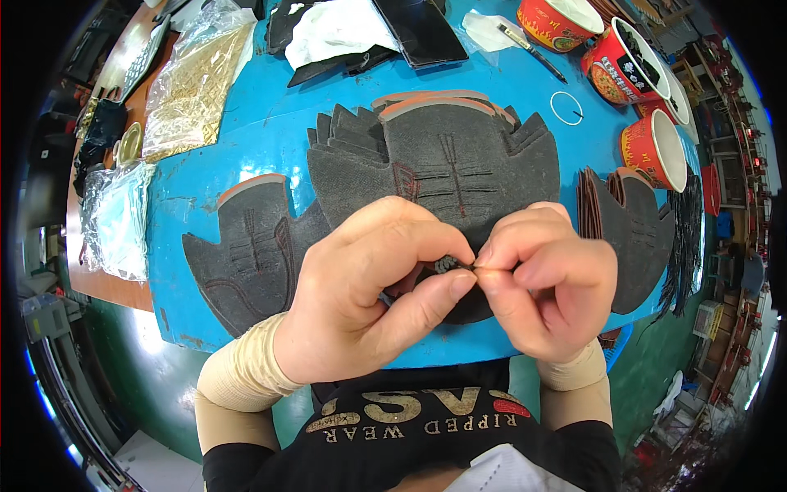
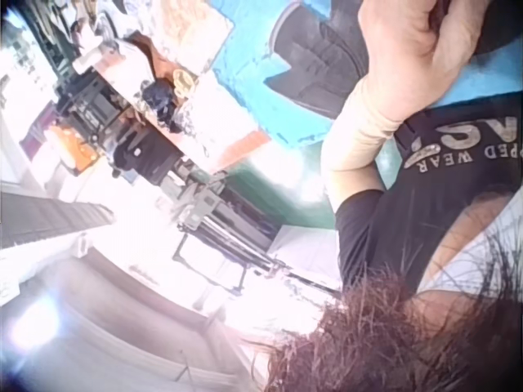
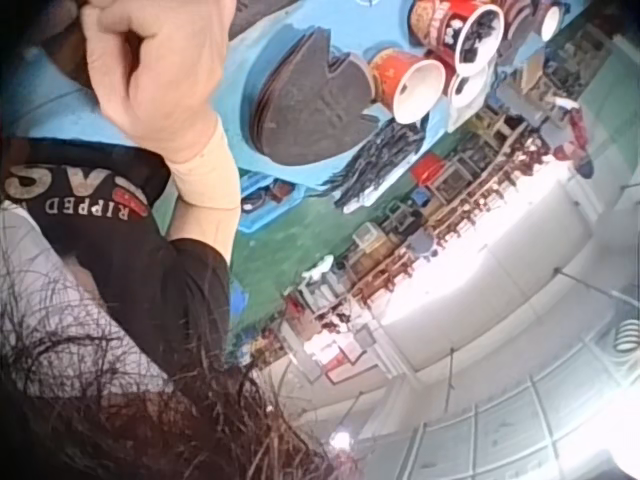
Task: The person stitches a leather component onto a shoe upper with a needle and thread.
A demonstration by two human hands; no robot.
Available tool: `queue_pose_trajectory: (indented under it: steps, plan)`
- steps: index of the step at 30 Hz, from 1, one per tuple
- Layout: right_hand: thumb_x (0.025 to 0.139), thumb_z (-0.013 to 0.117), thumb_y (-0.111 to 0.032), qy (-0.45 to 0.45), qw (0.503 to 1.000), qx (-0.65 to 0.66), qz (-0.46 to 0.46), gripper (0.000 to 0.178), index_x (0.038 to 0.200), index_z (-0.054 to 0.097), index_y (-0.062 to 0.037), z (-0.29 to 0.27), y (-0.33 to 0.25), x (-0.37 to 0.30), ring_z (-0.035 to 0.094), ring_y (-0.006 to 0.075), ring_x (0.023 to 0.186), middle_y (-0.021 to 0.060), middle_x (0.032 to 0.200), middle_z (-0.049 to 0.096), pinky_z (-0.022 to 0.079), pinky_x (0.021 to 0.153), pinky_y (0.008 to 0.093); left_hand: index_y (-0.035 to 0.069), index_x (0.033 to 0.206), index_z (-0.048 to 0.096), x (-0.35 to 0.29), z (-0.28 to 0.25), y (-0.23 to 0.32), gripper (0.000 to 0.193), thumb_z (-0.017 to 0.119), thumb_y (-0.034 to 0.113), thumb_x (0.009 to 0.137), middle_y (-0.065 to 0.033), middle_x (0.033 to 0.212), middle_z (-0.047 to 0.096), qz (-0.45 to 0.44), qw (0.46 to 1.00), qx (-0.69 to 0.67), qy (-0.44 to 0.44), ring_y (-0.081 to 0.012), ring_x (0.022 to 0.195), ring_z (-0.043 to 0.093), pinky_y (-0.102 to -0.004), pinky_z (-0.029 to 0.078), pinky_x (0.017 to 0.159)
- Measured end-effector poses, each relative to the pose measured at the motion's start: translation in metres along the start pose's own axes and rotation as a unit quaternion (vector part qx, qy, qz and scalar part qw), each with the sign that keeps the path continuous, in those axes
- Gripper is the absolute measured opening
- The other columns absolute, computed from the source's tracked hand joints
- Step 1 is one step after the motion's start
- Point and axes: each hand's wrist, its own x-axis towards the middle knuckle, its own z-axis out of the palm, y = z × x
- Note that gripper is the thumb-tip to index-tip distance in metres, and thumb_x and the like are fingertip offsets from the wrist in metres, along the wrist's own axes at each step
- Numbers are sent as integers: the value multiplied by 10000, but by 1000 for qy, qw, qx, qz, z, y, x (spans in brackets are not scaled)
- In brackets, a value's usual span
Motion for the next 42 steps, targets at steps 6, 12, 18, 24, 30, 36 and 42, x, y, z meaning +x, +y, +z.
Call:
queue_pose_trajectory:
  steps: [6,12,18,24,30,36,42]
  plan:
    - [726,741,66,-40,999,-6,-13,317,899,537,-104,-6,1,3,638,200,725,46,880,672,427,704,308,-2,981,648,0,-1,2,180,695,90,834,-110,894,625,-13,999,-24,19,-221,781,575,-313,452,694]
    - [733,701,94,29,992,107,64,311,912,523,-87,7,-1,-5,626,169,749,65,879,665,438,715,300,-5,984,653,0,1,4,196,714,45,804,-112,883,616,39,997,59,21,-207,759,579,-297,473,650]
    - [739,678,109,44,994,76,67,283,896,511,-57,10,-3,-5,616,156,746,91,865,654,467,709,281,-4,969,645,0,7,1,195,722,29,793,-107,876,609,66,992,98,40,-198,743,574,-285,470,631]
    - [765,656,103,27,973,198,112,238,883,497,-29,3,2,-3,624,145,755,103,845,631,494,673,260,5,974,646,3,0,-6,225,747,43,777,-92,875,607,70,995,63,14,-179,723,561,-267,451,608]
    - [760,645,121,6,958,240,160,261,841,467,-51,-12,0,0,592,117,755,70,816,595,470,670,236,28,910,681,3,3,-3,223,784,55,714,-76,815,598,61,996,64,0,-179,690,545,-285,450,589]
    - [795,619,93,107,963,107,225,219,893,468,-32,-26,12,5,553,92,729,62,827,609,461,661,233,64,926,714,5,0,-6,295,829,162,673,-38,792,591,130,981,142,-36,-177,667,539,-286,429,548]
    - [781,640,57,49,986,-37,156,161,861,531,-30,-15,21,4,586,133,727,50,805,615,484,669,254,79,973,710,1,17,-16,314,801,199,698,-41,863,637,187,960,208,-22,-159,610,522,-286,423,520]
